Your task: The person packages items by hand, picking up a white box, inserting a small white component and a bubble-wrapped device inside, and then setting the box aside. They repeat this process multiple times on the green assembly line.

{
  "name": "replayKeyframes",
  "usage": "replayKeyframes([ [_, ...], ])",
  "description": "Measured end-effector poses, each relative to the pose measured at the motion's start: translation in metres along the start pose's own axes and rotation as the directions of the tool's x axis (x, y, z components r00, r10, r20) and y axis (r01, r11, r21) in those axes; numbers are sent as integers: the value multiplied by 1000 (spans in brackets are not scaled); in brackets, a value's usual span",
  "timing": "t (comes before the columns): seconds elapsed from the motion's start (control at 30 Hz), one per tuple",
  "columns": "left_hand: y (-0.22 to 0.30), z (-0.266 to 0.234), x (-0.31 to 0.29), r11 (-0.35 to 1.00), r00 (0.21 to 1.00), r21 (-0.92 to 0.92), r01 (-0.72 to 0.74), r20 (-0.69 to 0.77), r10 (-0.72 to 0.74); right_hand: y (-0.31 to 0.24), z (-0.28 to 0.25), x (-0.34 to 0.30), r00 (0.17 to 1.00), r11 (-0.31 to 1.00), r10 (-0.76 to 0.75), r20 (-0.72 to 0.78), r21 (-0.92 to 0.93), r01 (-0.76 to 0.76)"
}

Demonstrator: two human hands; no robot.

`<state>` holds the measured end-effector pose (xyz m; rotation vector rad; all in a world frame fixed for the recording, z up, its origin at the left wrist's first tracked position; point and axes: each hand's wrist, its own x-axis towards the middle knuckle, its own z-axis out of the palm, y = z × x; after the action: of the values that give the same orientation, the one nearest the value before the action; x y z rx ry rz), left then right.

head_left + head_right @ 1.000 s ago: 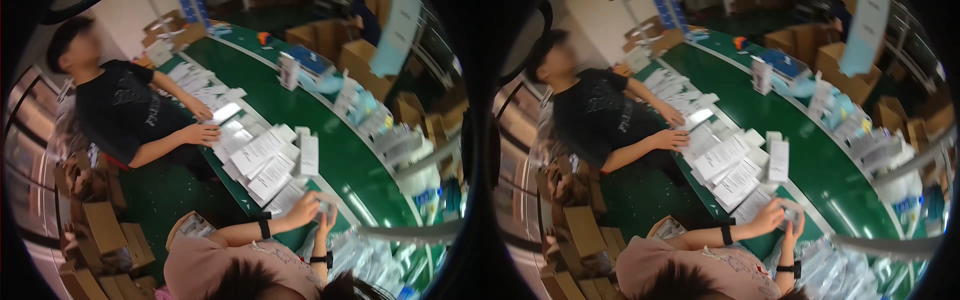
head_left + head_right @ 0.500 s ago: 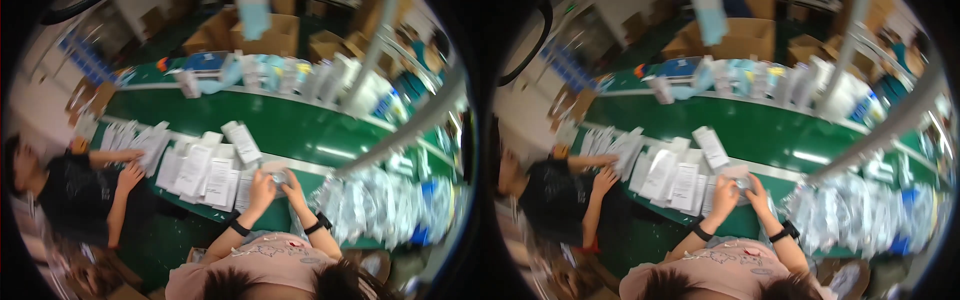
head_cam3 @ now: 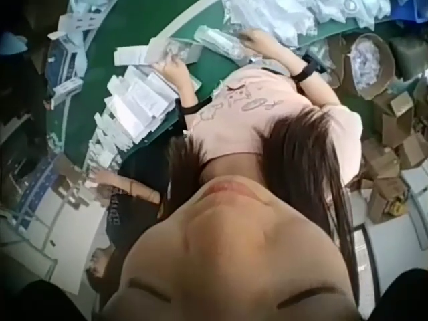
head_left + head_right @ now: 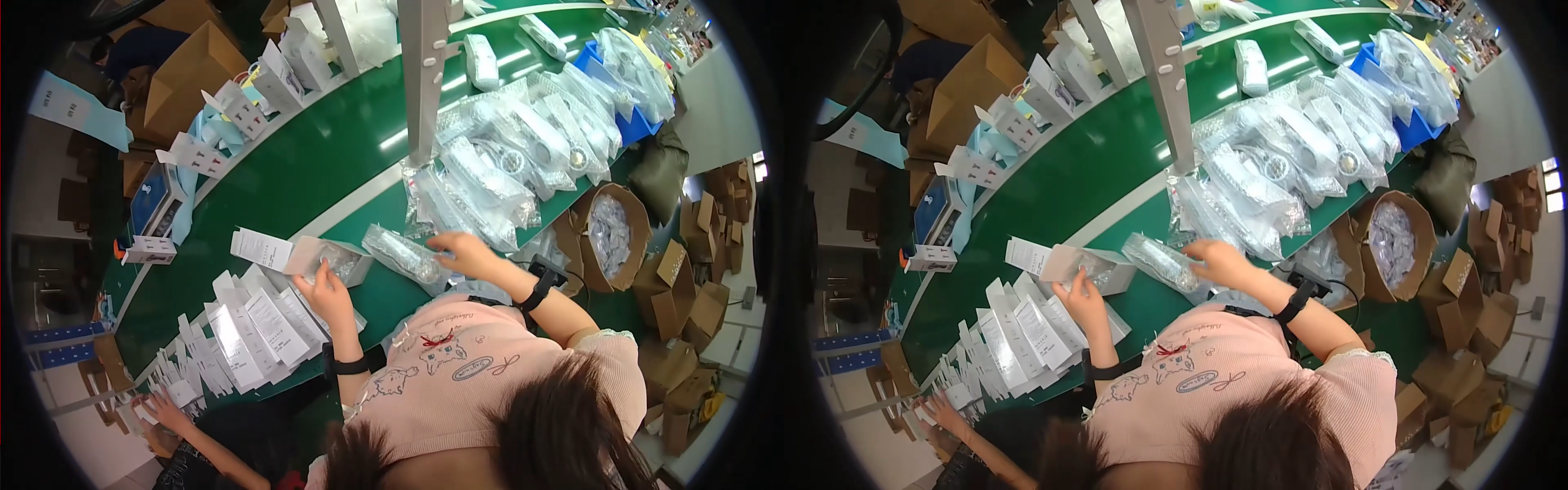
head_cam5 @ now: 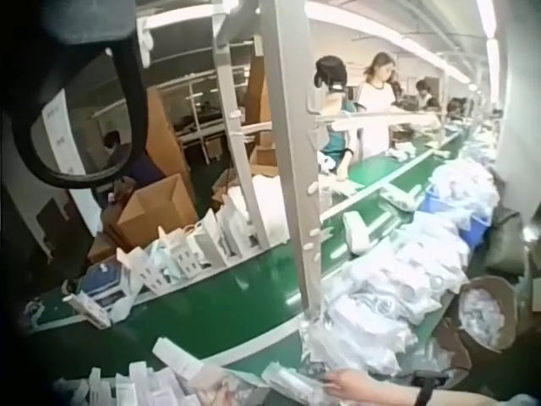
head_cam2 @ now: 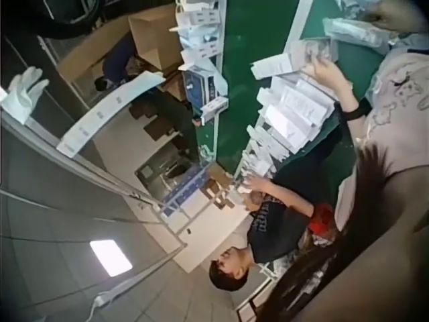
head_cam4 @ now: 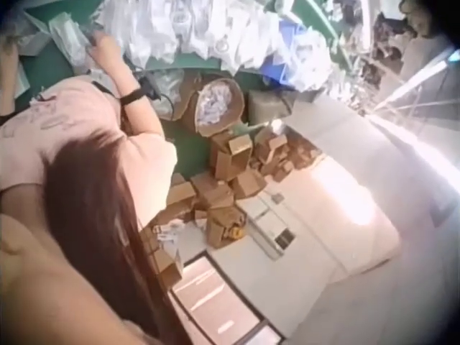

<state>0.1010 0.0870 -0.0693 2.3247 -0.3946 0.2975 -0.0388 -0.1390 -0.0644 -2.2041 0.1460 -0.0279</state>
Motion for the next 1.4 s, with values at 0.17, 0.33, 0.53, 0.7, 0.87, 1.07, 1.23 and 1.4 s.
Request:
replayKeyframes([
  [0.17,1,-6,-2,1000,999,-13,8,-40,-9,19,-13,11,978,979,197,-64,-29,-199],
  [0.33,-9,-9,0,999,992,-15,36,-124,-38,24,36,54,1000,922,2,-4,-387,-3],
  [0.53,-8,-23,1,991,996,-121,61,-51,-68,89,63,114,961,438,-227,-158,-898,-44],
  [0.7,-7,-27,-2,981,997,-190,38,-57,-50,81,35,129,989,584,136,60,-811,-31],
  [0.87,-7,-24,-1,956,983,-253,148,-67,-170,35,10,116,947,735,-309,-88,-654,179],
  [1.07,-11,-20,10,932,959,-278,231,-99,-267,-62,-4,108,880,862,-356,-316,252,439],
  [1.23,-19,-19,16,899,961,-380,219,-74,-266,-101,36,120,640,641,-767,-46,-1,768],
  [1.4,-51,-9,-9,649,908,-666,367,105,-406,-79,62,114,624,595,-776,96,-219,773],
])
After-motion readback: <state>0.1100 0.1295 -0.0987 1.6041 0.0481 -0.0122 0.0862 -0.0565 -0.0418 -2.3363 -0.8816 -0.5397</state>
